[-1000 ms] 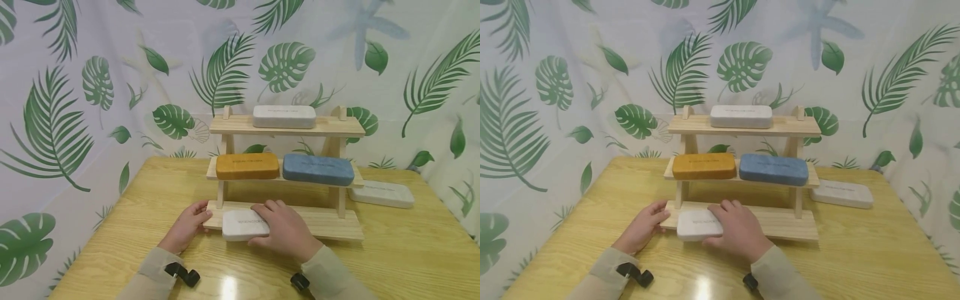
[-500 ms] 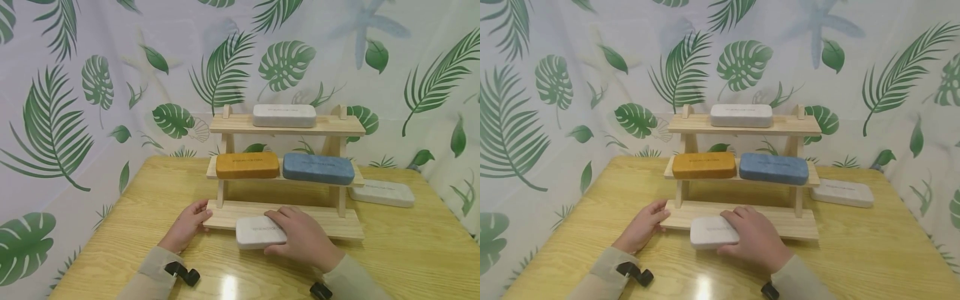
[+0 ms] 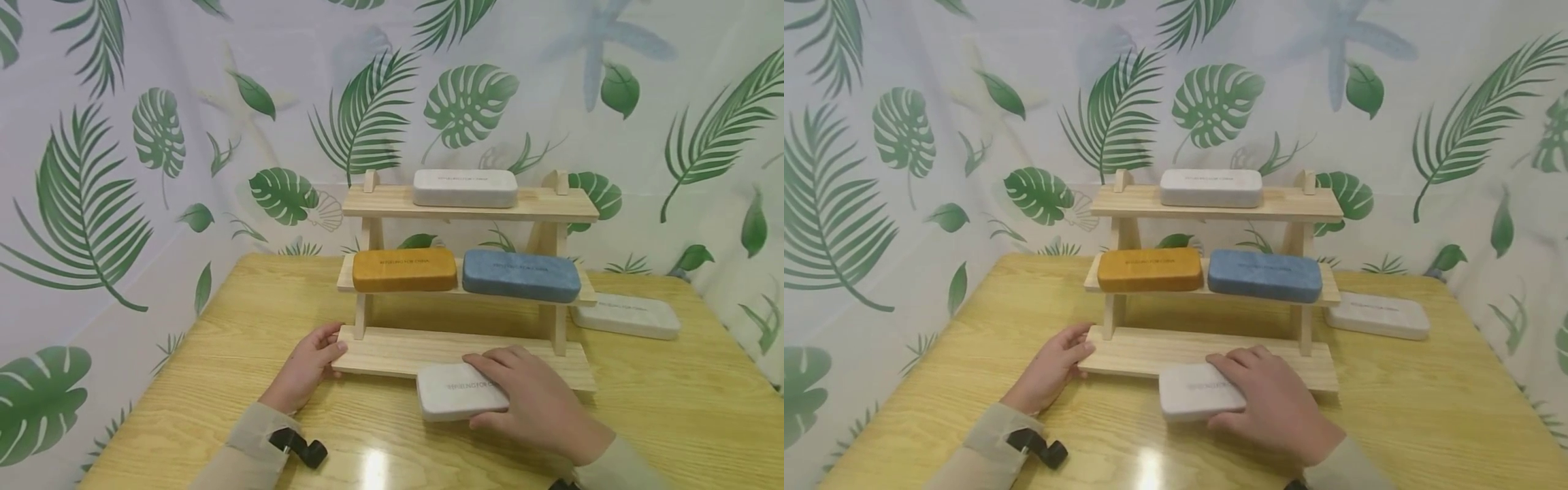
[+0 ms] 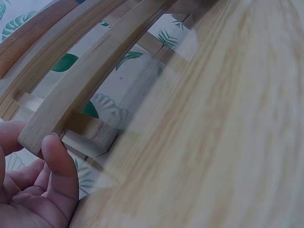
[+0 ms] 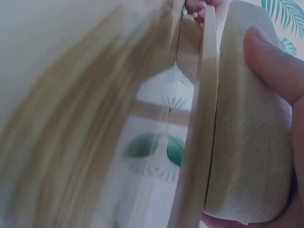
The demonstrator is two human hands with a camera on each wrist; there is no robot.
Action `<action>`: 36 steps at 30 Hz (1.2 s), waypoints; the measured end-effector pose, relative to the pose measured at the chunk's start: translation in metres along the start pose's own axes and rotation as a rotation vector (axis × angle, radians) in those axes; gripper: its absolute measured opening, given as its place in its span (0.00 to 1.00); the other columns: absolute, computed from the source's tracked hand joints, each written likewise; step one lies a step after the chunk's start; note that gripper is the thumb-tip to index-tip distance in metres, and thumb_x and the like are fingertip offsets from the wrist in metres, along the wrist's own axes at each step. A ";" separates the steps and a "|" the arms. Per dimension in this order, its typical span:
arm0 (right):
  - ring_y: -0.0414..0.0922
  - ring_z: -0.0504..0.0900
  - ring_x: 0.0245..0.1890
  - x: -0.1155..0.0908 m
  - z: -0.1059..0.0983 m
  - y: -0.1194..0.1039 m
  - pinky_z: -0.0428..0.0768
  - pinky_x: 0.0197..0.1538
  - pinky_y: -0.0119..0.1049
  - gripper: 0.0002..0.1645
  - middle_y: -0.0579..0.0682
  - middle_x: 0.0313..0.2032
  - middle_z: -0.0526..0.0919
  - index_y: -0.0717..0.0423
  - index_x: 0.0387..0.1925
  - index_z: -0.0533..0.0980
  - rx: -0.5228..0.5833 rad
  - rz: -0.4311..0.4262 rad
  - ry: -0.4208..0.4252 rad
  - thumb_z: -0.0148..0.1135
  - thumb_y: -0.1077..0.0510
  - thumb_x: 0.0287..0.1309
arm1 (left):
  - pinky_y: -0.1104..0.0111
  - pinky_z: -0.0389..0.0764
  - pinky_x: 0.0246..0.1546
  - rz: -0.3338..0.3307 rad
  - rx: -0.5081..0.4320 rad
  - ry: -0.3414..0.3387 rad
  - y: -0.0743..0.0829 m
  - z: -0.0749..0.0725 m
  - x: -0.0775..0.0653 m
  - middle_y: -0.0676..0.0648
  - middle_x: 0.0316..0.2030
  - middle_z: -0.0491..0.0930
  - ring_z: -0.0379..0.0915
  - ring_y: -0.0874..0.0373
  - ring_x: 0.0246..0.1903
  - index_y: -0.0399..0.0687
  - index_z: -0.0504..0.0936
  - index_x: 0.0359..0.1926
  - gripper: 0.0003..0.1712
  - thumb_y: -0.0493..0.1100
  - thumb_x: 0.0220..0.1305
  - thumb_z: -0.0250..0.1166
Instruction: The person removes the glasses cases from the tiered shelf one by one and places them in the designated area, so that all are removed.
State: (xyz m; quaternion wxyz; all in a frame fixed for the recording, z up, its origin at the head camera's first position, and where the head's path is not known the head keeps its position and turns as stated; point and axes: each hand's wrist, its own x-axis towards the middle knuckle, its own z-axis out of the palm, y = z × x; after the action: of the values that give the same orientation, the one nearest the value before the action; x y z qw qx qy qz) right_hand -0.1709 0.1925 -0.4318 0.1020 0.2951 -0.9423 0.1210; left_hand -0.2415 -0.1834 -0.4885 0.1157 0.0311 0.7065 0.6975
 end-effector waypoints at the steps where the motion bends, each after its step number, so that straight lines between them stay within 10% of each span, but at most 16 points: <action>1: 0.50 0.77 0.55 -0.003 -0.003 0.003 0.78 0.54 0.52 0.53 0.45 0.56 0.80 0.42 0.68 0.74 -0.001 0.013 -0.002 0.72 0.23 0.44 | 0.65 0.82 0.35 -0.001 -0.002 -0.001 0.000 0.000 0.000 0.40 0.55 0.71 0.71 0.52 0.45 0.43 0.65 0.73 0.31 0.44 0.75 0.61; 18: 0.60 0.74 0.57 -0.072 -0.048 0.078 0.76 0.48 0.62 0.52 0.55 0.60 0.76 0.45 0.72 0.69 -0.001 0.211 0.027 0.72 0.28 0.50 | 0.64 0.83 0.33 0.007 -0.013 0.029 0.002 0.002 0.000 0.37 0.56 0.74 0.77 0.50 0.45 0.41 0.64 0.74 0.32 0.42 0.75 0.62; 36: 0.72 0.68 0.52 -0.119 -0.041 0.162 0.69 0.48 0.69 0.62 0.71 0.57 0.70 0.64 0.71 0.64 -0.114 0.345 0.075 0.79 0.34 0.44 | 0.59 0.84 0.41 0.000 0.032 -0.028 0.000 -0.003 0.001 0.38 0.55 0.71 0.72 0.49 0.47 0.41 0.62 0.74 0.33 0.46 0.76 0.61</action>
State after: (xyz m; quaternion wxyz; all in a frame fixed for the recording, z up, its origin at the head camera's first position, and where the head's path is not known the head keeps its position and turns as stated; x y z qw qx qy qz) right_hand -0.1643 0.3971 -0.4511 0.1314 0.1183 -0.9797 0.0942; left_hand -0.2427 -0.1859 -0.4890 0.1250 0.0424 0.7159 0.6857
